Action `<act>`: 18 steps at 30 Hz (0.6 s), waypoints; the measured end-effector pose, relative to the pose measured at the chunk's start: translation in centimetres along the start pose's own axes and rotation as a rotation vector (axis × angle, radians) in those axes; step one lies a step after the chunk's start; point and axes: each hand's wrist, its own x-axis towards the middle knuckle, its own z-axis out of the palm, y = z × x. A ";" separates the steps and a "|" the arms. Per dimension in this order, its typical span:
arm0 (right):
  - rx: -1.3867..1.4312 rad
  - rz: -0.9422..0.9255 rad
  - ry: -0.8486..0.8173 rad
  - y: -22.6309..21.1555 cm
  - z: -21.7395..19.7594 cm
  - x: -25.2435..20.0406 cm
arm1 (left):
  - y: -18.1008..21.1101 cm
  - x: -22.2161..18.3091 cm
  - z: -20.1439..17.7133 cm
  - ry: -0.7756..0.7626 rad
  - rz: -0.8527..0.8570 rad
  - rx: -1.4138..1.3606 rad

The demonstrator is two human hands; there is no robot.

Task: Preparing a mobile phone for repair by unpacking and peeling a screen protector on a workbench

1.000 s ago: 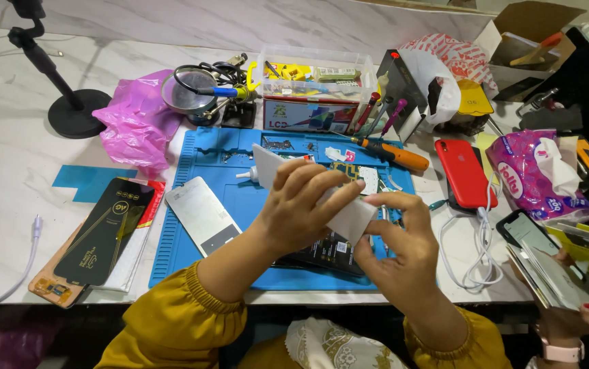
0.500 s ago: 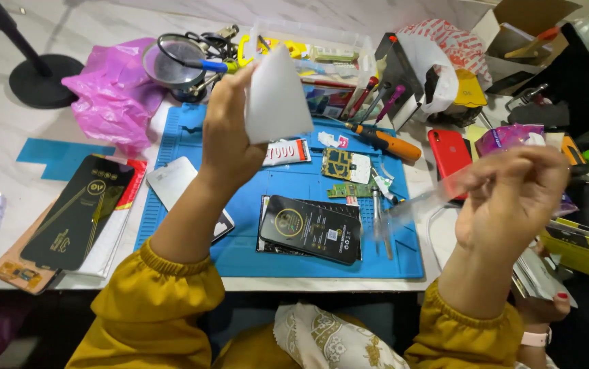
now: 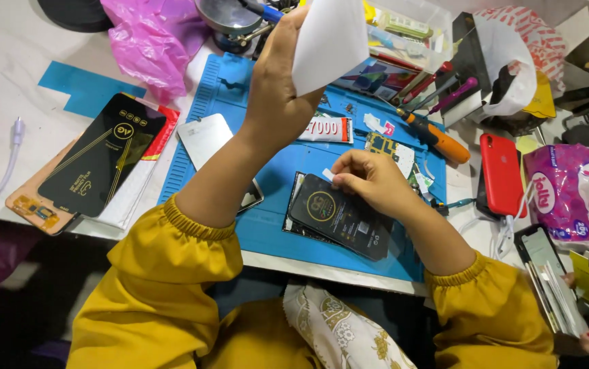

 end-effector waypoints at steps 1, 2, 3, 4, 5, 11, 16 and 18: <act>-0.056 -0.030 -0.033 -0.1 0.4 0.4 | 0.0 0.0 -0.1 -0.012 0.010 0.001; -0.058 -0.029 -0.043 0.4 0.6 0.9 | 0.0 -0.1 0.0 -0.006 0.003 0.005; -0.082 -0.088 -0.042 0.8 0.9 1.3 | 0.0 -0.1 0.0 -0.006 0.012 -0.003; -0.105 -0.148 -0.039 1.3 1.1 1.8 | 0.1 -0.1 0.0 -0.007 0.023 -0.011; -0.105 -0.147 -0.047 0.9 1.2 2.0 | -0.1 -0.2 0.0 -0.003 0.017 -0.007; -0.246 -0.304 0.050 0.7 1.9 2.4 | -1.5 -0.6 0.6 -0.016 -0.009 0.019; -0.244 -0.343 0.087 0.4 2.3 1.7 | -1.6 -0.6 0.8 -0.003 0.019 0.026; -0.234 -0.357 0.087 0.4 2.5 1.5 | -1.9 -0.7 0.8 -0.007 0.014 0.033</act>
